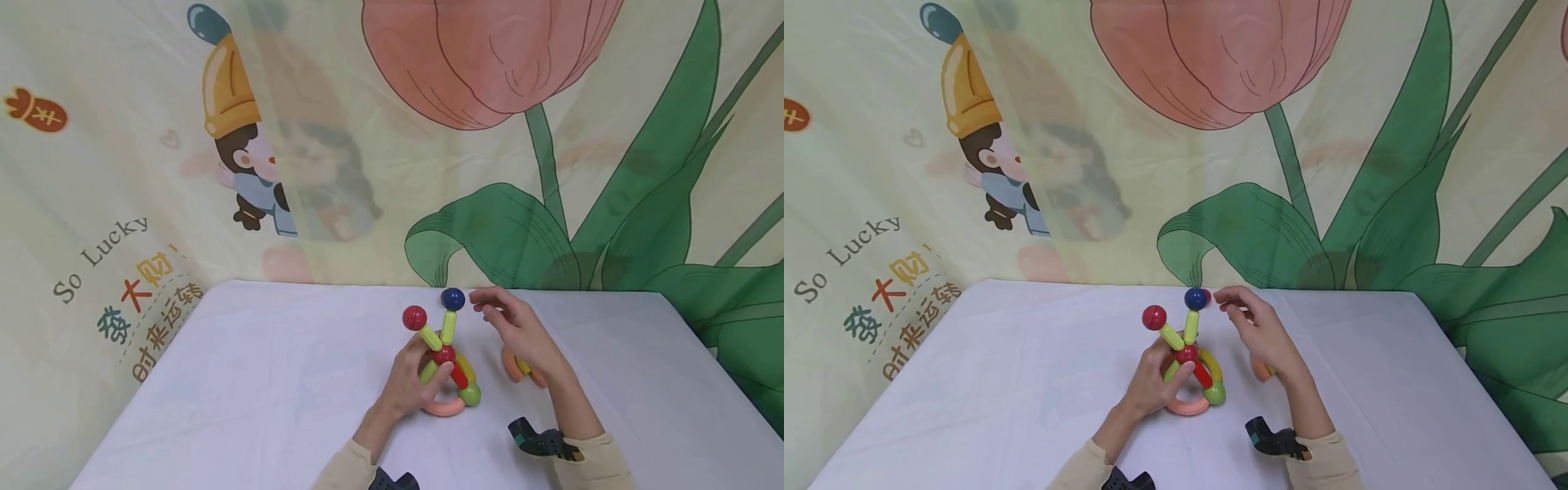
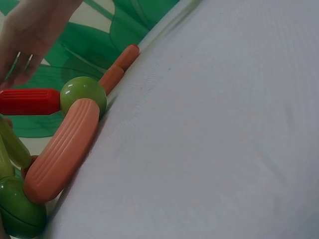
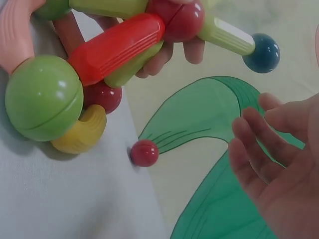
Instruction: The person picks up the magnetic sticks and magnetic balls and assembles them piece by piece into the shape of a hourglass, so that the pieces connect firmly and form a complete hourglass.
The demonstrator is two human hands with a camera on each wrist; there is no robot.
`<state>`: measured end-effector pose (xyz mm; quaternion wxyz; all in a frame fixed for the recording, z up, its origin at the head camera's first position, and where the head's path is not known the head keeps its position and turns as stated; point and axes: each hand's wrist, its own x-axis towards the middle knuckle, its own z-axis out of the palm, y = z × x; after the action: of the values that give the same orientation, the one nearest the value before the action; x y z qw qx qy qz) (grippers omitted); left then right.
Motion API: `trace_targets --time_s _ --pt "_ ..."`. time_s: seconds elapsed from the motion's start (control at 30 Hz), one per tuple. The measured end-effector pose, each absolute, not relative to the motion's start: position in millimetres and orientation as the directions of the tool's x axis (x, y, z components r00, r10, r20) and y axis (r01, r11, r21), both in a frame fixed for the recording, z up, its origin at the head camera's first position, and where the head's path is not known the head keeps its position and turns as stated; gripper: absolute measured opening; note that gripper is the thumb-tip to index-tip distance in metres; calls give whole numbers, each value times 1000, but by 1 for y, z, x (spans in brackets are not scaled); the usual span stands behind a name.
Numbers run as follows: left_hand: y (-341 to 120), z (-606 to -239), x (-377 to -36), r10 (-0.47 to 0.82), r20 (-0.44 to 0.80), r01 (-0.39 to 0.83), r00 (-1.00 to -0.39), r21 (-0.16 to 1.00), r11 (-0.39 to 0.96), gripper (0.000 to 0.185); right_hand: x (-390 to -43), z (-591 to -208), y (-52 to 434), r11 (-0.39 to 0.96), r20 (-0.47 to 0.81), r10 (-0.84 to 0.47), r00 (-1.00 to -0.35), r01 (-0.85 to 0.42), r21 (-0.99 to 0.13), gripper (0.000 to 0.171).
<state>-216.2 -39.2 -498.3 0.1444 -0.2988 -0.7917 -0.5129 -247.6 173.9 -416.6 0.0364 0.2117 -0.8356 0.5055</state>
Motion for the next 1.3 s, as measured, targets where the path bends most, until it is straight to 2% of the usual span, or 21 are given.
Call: trace_targets --time_s 0.7,0.9,1.1,1.3 --pt "-39 -499 -216 318 540 622 -779 729 285 44 -257 -432 196 517 167 -367 -915 -350 -781 24" --pt "-39 -499 -217 323 529 614 -785 735 288 44 -260 -439 207 543 138 -398 -907 -354 -762 31" --pt "-39 -500 -217 318 542 624 -778 727 288 44 -258 -442 215 600 49 -389 -920 -294 -744 39" --pt "-38 -500 -217 313 535 616 -784 733 290 44 -255 -442 217 619 -132 -386 -913 -150 -771 51"
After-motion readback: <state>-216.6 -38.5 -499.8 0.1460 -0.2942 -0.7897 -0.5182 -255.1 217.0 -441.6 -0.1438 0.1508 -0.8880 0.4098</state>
